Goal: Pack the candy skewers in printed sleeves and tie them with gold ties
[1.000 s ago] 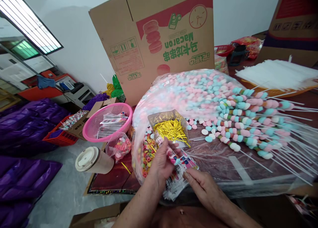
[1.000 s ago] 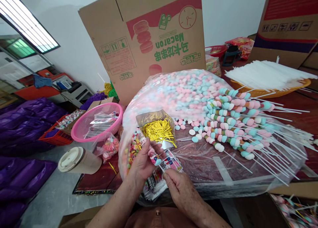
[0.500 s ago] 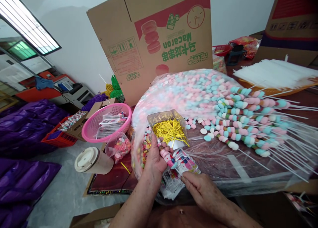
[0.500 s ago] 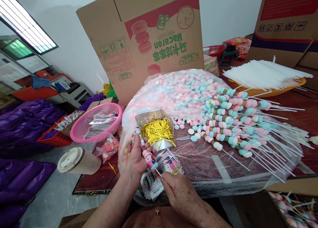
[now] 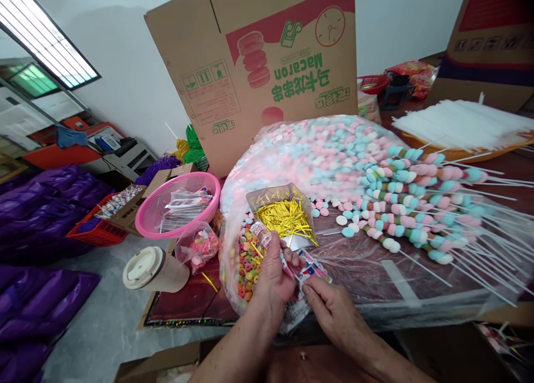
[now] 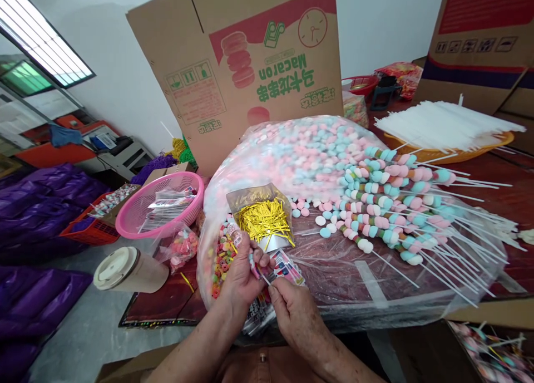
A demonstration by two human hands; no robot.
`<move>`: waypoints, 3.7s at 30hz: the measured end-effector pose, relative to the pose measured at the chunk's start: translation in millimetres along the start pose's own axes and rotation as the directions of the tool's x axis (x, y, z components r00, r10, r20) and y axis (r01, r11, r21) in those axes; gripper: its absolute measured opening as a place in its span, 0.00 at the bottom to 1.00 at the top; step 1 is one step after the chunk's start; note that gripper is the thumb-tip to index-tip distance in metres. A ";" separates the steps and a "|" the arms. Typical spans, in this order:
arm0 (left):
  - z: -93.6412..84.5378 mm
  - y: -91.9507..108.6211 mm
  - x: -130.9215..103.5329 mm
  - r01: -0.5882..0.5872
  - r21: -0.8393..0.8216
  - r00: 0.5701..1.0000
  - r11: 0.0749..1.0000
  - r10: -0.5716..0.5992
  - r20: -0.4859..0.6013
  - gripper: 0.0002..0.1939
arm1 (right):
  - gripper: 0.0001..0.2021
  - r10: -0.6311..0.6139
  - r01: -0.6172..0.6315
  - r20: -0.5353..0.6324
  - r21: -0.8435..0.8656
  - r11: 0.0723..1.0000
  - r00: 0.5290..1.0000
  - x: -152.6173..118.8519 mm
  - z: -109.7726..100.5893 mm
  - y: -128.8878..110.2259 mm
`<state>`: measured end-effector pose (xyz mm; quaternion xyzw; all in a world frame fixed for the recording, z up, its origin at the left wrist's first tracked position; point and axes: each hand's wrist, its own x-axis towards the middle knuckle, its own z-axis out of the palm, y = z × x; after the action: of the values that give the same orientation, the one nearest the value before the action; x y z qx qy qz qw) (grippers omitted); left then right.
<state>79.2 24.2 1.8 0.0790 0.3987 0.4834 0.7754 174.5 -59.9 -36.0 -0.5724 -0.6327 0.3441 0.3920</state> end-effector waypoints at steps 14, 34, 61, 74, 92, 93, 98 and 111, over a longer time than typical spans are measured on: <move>-22.8 44.3 -68.4 -0.366 0.861 0.918 0.353 -0.013 0.396 0.07 | 0.16 -0.003 -0.008 0.114 0.101 0.995 0.994 9.2 -37.8 2.9; -48.9 3.6 -35.1 -0.160 0.837 0.963 0.524 -0.103 0.248 0.15 | 0.17 0.028 -0.056 0.106 0.272 0.961 0.994 41.7 -41.1 1.8; -40.6 41.0 -46.2 -0.208 0.978 0.800 -0.027 -0.579 0.154 0.05 | 0.10 -0.472 0.766 0.602 -0.508 0.395 0.643 18.7 -10.4 -5.0; -102.6 38.9 -61.7 -0.477 0.874 0.843 0.092 0.330 0.425 0.11 | 0.15 -0.086 0.106 0.544 -0.006 0.994 0.835 78.7 -1.5 -12.2; -72.8 19.5 -40.5 -0.060 0.486 0.987 0.872 0.125 -0.102 0.08 | 0.15 -0.304 0.277 0.211 0.147 0.950 0.929 54.3 22.2 -32.1; -72.2 17.6 -41.5 -0.063 0.511 0.989 0.857 0.124 -0.086 0.07 | 0.16 -0.266 0.238 0.220 0.149 0.960 0.939 51.6 25.2 -31.7; -78.0 12.7 -51.6 -0.016 0.609 0.994 0.793 0.079 -0.077 0.07 | 0.22 -0.107 0.059 0.377 0.136 0.989 0.920 49.0 24.9 -27.4; -94.9 -2.4 -59.7 -0.005 0.423 0.998 0.906 0.033 -0.060 0.20 | 0.20 -0.080 0.084 0.076 -0.041 0.996 0.994 23.6 40.8 -17.2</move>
<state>2.1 -50.5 -30.6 0.2330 0.5182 0.3955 0.7217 129.5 -37.7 -36.9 -0.5413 -0.6773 0.3345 0.3692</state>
